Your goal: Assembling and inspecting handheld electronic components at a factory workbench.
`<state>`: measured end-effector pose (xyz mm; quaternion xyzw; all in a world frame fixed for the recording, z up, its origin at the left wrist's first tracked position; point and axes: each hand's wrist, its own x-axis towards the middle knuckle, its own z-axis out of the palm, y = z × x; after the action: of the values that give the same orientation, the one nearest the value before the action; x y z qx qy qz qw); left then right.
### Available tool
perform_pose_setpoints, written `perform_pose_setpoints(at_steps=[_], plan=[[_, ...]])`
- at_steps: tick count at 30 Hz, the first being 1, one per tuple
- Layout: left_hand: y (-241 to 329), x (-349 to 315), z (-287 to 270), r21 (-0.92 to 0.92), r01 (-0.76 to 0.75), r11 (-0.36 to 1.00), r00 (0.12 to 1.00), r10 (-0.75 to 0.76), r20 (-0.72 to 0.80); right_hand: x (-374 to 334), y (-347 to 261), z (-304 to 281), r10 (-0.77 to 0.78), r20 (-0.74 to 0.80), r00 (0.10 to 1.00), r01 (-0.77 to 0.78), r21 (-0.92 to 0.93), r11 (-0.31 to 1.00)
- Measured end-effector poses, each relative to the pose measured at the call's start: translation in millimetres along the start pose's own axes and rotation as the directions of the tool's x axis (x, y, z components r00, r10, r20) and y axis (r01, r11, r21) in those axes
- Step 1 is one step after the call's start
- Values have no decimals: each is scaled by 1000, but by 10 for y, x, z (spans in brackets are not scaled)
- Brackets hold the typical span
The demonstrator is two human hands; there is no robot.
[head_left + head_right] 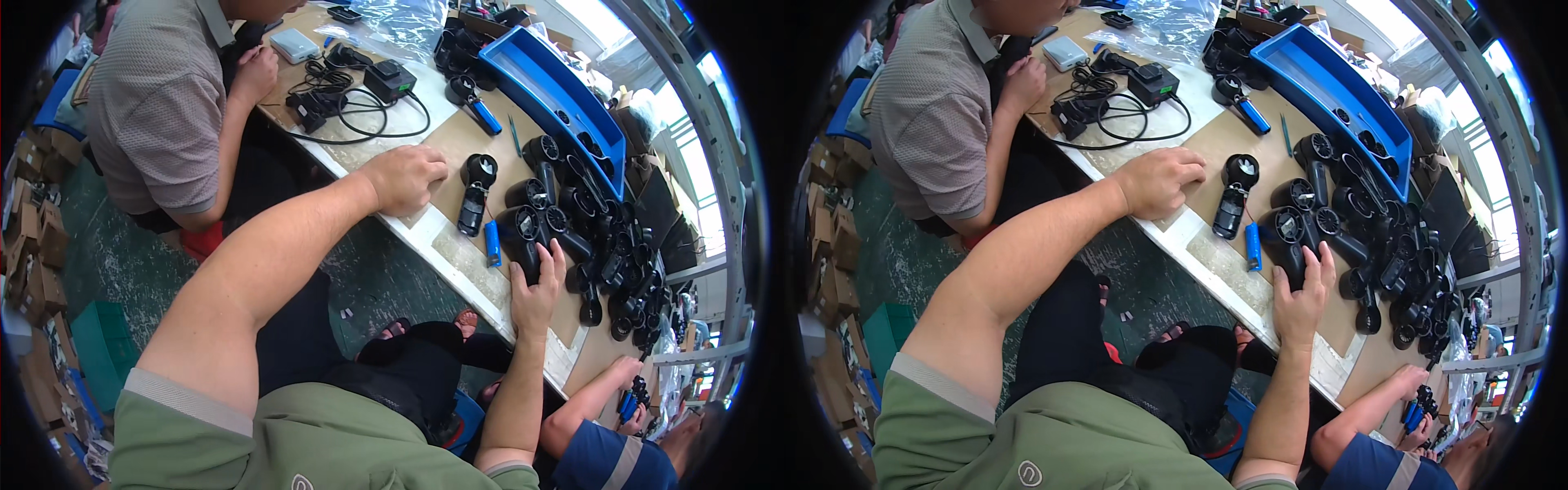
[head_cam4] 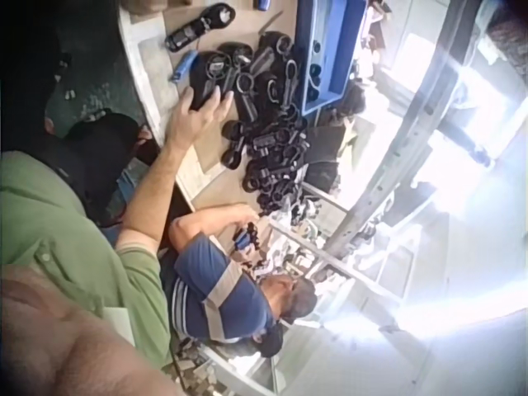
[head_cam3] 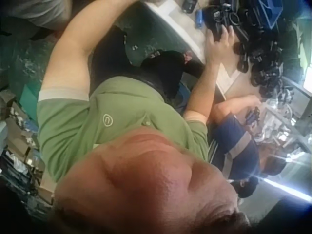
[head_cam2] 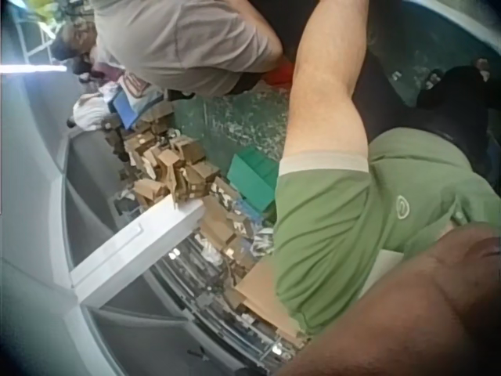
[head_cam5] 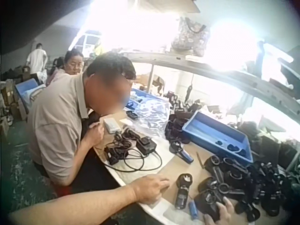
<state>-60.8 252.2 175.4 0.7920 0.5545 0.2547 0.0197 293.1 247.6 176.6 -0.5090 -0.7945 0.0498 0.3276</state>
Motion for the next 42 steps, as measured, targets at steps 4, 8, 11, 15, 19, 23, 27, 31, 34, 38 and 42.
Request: perform_pose_setpoints(at_steps=[4,8,11,15,19,23,27,31,34,38,42], plan=[[4,-27,2,14,7,1000,1000,-7,22,13,-35,4,20,-5,1000,-20,31,999],[51,20,54,-40,6,999,999,-8,-32,-14,54,-11,-21,-39,999,21,-20,1000],[-10,8,59,-29,-51,998,997,49,-56,2,-57,2,33,-53,998,-32,14,999],[68,7,83,-59,-81,995,992,75,-97,-3,-2,-59,59,-38,998,-58,11,998],[78,5,6,-49,-70,996,994,65,-91,-5,-23,-24,37,-43,998,-37,2,999],[89,6,-9,-32,-31,999,997,28,-76,-5,-38,-23,53,-36,998,-53,-2,999],[67,-1,-25,-33,-26,999,998,24,-61,14,-50,-14,40,-36,999,-40,-6,999],[72,-1,-10,-29,-28,999,998,26,-55,1,-25,-15,38,-36,999,-38,-14,999],[73,-3,-3,-28,-33,999,998,31,-52,-2,-9,-12,43,-35,998,-44,-23,999],[72,-1,-5,-47,-22,999,999,20,-49,-4,0,-7,34,-37,999,-36,-38,999],[81,4,-18,-38,-11,999,999,9,-42,3,-7,-4,40,-31,999,-41,-33,999]])
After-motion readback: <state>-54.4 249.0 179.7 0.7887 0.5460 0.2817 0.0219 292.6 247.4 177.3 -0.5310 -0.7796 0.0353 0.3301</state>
